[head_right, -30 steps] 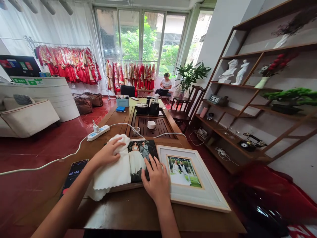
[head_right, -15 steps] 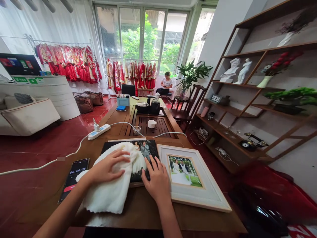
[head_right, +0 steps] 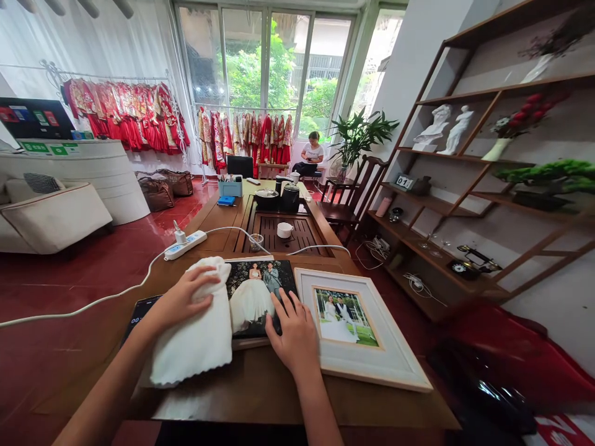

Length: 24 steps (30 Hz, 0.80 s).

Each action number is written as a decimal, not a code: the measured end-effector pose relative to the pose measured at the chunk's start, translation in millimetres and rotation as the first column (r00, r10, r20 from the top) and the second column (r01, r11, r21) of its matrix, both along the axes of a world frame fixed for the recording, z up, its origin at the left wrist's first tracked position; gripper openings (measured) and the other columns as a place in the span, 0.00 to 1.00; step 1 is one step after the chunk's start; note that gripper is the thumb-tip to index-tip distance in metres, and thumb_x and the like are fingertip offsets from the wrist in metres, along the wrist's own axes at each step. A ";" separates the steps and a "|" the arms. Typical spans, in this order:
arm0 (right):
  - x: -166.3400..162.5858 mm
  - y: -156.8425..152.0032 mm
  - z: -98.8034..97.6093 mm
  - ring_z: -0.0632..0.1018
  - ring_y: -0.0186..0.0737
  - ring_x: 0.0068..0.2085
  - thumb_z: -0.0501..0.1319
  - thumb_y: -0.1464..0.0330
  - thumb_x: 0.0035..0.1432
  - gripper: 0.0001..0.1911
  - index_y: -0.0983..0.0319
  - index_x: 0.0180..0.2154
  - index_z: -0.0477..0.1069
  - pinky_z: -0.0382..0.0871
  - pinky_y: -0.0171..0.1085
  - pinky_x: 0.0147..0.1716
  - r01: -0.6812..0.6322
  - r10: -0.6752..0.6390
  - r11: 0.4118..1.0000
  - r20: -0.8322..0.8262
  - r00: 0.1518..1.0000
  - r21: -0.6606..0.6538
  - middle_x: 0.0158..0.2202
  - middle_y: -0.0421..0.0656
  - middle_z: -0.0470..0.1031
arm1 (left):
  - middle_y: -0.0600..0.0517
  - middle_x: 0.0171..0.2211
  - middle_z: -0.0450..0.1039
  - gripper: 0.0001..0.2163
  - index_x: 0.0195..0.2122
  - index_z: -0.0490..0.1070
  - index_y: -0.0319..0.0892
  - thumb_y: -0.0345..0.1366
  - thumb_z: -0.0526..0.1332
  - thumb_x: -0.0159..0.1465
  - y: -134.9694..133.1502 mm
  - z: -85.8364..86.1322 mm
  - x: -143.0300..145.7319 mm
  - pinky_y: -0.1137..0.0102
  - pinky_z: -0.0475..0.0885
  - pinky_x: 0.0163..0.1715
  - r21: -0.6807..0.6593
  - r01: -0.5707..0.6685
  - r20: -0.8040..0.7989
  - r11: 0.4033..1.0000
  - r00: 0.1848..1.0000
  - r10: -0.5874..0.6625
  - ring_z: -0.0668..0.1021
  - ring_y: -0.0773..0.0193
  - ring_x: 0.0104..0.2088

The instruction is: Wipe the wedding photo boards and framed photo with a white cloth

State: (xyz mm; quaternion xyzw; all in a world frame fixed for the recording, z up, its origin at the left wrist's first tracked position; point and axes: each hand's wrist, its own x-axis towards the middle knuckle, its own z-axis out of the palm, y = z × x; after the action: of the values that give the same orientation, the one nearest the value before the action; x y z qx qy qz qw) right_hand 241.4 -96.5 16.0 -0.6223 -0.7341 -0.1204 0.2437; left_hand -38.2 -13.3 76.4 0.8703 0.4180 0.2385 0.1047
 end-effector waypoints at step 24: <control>4.1 3.4 -8.9 0.62 0.48 0.61 0.52 0.63 0.62 0.24 0.56 0.60 0.62 0.60 0.48 0.55 -0.013 0.013 1.000 -0.002 1.000 -0.007 0.62 0.41 0.63 | 0.46 0.60 0.60 0.16 0.50 0.68 0.46 0.33 0.57 0.60 -59.5 2.3 67.2 0.51 0.62 0.59 0.011 -0.073 -0.036 0.997 0.997 0.074 0.63 0.50 0.60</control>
State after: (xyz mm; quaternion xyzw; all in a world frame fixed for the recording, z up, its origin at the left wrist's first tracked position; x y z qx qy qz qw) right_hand 245.6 -93.1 7.1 -0.6185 -0.7383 -0.1155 0.2429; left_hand 29.0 -72.9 78.7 0.8590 0.4504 0.2285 0.0841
